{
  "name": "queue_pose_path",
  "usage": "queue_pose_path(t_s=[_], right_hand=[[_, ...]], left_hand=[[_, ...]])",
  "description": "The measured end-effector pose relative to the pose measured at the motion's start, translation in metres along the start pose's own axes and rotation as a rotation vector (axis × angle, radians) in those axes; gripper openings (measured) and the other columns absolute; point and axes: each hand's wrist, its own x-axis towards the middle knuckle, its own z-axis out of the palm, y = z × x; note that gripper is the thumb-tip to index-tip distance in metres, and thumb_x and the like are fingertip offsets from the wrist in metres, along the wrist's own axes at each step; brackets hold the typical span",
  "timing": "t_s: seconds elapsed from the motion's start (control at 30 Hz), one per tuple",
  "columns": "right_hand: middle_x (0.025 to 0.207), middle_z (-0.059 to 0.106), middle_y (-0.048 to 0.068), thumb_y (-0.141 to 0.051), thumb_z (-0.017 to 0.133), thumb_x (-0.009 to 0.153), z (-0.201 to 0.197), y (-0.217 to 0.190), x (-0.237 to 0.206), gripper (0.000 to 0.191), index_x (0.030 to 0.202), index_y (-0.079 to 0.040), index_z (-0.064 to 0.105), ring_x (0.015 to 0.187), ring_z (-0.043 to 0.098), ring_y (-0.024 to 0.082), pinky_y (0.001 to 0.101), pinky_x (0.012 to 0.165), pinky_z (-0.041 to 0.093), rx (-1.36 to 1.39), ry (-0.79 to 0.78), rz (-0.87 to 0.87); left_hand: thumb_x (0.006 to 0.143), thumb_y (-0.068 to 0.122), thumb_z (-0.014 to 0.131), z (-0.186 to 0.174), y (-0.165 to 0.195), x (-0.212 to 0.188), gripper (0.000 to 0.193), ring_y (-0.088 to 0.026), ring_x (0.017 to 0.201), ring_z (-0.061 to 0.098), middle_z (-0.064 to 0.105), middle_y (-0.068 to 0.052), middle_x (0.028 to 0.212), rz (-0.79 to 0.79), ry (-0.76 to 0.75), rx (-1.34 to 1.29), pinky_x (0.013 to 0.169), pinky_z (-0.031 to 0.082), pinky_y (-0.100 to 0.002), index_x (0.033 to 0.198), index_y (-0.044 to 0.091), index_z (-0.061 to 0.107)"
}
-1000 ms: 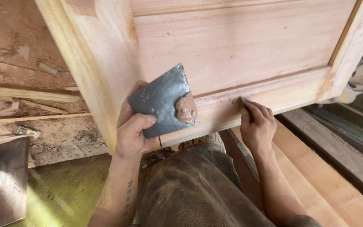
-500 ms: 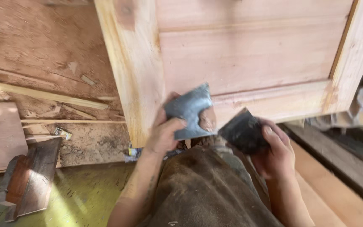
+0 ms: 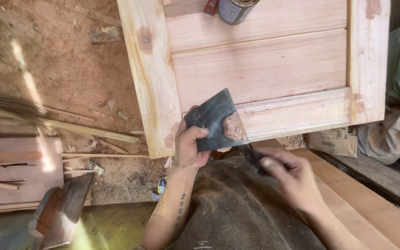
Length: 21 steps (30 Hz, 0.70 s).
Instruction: The person mixes wood filler with a red pigment on a metal plate using a putty knife, then applies the filler to gaps and joints on a wooden door frame. The person uses two putty knives to spread and smooth the filler into the seams.
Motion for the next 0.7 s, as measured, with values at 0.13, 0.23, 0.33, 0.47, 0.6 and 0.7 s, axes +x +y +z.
queue_pose_path(t_s=[0.13, 0.23, 0.33, 0.47, 0.6, 0.7], right_hand=[[0.089, 0.071, 0.017, -0.023, 0.057, 0.107, -0.043, 0.011, 0.002, 0.025, 0.099, -0.002, 0.067, 0.079, 0.074, 0.026, 0.0432, 0.07, 0.066, 0.615, 0.064, -0.329], [0.084, 0.069, 0.013, -0.029, 0.05, 0.117, -0.059, 0.022, 0.016, 0.03, 0.107, -0.005, 0.065, 0.069, 0.069, 0.023, 0.0359, 0.06, 0.06, 1.083, -0.215, -0.331], [0.083, 0.067, 0.013, -0.03, 0.043, 0.126, -0.048, 0.036, 0.027, 0.038, 0.115, 0.001, 0.063, 0.068, 0.068, 0.023, 0.0327, 0.059, 0.059, 1.464, -0.572, -0.282], [0.093, 0.068, 0.013, -0.034, 0.041, 0.121, -0.031, 0.045, 0.03, 0.041, 0.119, 0.001, 0.062, 0.078, 0.069, 0.023, 0.034, 0.066, 0.059, 1.408, -0.165, -0.13], [0.093, 0.068, 0.012, -0.033, 0.043, 0.118, -0.028, 0.05, 0.026, 0.038, 0.117, -0.001, 0.062, 0.078, 0.069, 0.023, 0.0351, 0.067, 0.059, 1.27, 0.049, -0.031], [0.094, 0.068, 0.011, -0.032, 0.045, 0.116, -0.029, 0.063, 0.025, 0.035, 0.115, -0.002, 0.063, 0.078, 0.069, 0.022, 0.0359, 0.067, 0.059, 1.225, 0.088, 0.015]], left_hand=[[0.067, 0.001, 0.057, 0.021, -0.008, -0.021, 0.061, -0.028, 0.108, 0.068, 0.068, -0.017, 0.116, -0.073, 0.071, -0.062, 0.102, 0.057, -0.04, 0.128, -0.005, 0.055], [0.071, 0.002, 0.058, 0.035, -0.034, -0.033, 0.058, -0.03, 0.107, 0.067, 0.069, -0.019, 0.116, -0.217, -0.067, -0.13, 0.101, 0.055, -0.043, 0.129, -0.008, 0.057], [0.073, -0.001, 0.06, 0.05, -0.066, -0.043, 0.051, -0.03, 0.106, 0.067, 0.068, -0.014, 0.113, -0.306, -0.038, -0.107, 0.101, 0.055, -0.044, 0.123, -0.002, 0.056], [0.07, -0.002, 0.056, 0.065, -0.087, -0.057, 0.053, -0.026, 0.104, 0.067, 0.069, -0.014, 0.111, -0.306, -0.076, -0.051, 0.1, 0.056, -0.04, 0.123, -0.004, 0.058], [0.076, -0.006, 0.053, 0.075, -0.098, -0.062, 0.05, -0.023, 0.102, 0.065, 0.064, -0.012, 0.108, -0.291, -0.074, -0.013, 0.097, 0.057, -0.04, 0.126, -0.003, 0.055], [0.076, -0.006, 0.051, 0.079, -0.104, -0.063, 0.054, -0.022, 0.099, 0.065, 0.062, -0.012, 0.108, -0.306, -0.036, 0.005, 0.093, 0.058, -0.039, 0.13, -0.002, 0.053]])
